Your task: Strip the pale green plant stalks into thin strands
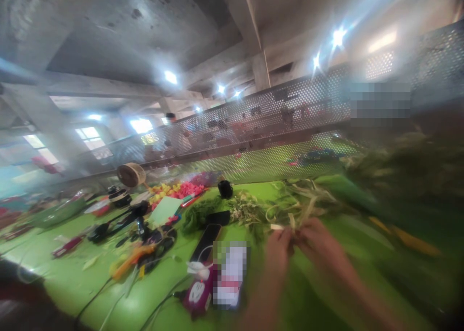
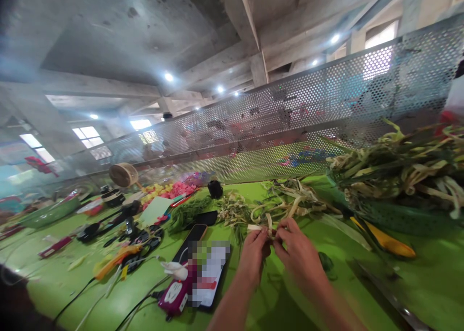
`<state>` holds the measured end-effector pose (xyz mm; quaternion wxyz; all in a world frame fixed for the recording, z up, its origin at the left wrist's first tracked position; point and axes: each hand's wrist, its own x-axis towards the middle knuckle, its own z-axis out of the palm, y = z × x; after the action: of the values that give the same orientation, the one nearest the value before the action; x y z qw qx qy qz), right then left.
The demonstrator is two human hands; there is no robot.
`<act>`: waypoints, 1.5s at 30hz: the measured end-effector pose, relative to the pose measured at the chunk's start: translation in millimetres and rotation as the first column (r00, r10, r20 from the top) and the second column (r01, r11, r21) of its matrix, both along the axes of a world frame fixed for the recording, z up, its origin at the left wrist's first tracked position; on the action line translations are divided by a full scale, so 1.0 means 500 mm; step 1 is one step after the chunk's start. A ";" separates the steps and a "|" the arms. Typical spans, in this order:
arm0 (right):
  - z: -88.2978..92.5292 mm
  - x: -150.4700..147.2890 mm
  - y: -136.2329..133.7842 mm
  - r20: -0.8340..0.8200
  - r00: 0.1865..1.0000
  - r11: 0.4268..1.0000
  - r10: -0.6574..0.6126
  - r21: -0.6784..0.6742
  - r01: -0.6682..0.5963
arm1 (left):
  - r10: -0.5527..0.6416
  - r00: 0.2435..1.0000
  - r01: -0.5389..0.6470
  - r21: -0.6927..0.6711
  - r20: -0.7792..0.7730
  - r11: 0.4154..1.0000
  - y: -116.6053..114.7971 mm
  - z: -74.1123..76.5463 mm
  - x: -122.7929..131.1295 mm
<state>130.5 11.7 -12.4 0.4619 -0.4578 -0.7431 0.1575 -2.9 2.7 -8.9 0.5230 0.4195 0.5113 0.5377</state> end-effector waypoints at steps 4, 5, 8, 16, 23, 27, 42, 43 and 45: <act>-0.004 0.007 0.011 0.050 0.998 0.998 0.044 0.047 -0.047 | 0.023 0.988 -0.020 -0.019 0.150 1.000 -0.002 0.002 0.005; -0.002 0.008 0.010 0.041 0.998 0.997 0.053 0.059 -0.056 | 0.031 0.983 -0.028 -0.020 0.183 0.999 -0.003 0.005 0.006; 0.012 0.011 0.003 0.001 0.997 0.995 0.081 0.053 -0.081 | 0.018 0.971 -0.014 -0.017 0.238 1.000 -0.007 0.016 0.004; 0.041 0.013 -0.012 -0.409 0.908 0.891 0.096 -0.372 -0.262 | -0.084 0.991 0.077 0.074 0.103 0.994 -0.002 0.015 -0.012; 0.044 0.020 -0.009 -0.291 0.949 0.925 0.118 -0.316 -0.211 | -0.071 0.996 0.067 0.071 0.062 0.995 -0.012 0.019 -0.015; 0.046 0.031 -0.007 -0.217 0.974 0.945 0.067 -0.300 -0.131 | -0.162 0.987 0.160 0.066 0.013 0.985 -0.011 0.028 -0.014; 0.085 0.034 -0.020 -0.191 0.981 0.908 0.017 -0.408 -0.095 | -0.158 0.964 0.160 0.008 0.213 0.987 -0.017 0.029 -0.004; 0.092 0.034 -0.022 -0.206 0.979 0.896 0.014 -0.432 -0.104 | -0.143 0.969 0.144 0.008 0.202 0.990 -0.018 0.031 -0.005; 0.102 0.033 -0.026 -0.231 0.973 0.883 0.024 -0.452 -0.129 | -0.139 0.979 0.138 0.019 0.150 0.990 -0.019 0.038 -0.009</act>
<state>146.8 -1.3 38.5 0.4115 -0.5047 -0.6461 0.3982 -7.3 -6.6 10.0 0.5945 0.4143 0.4374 0.5325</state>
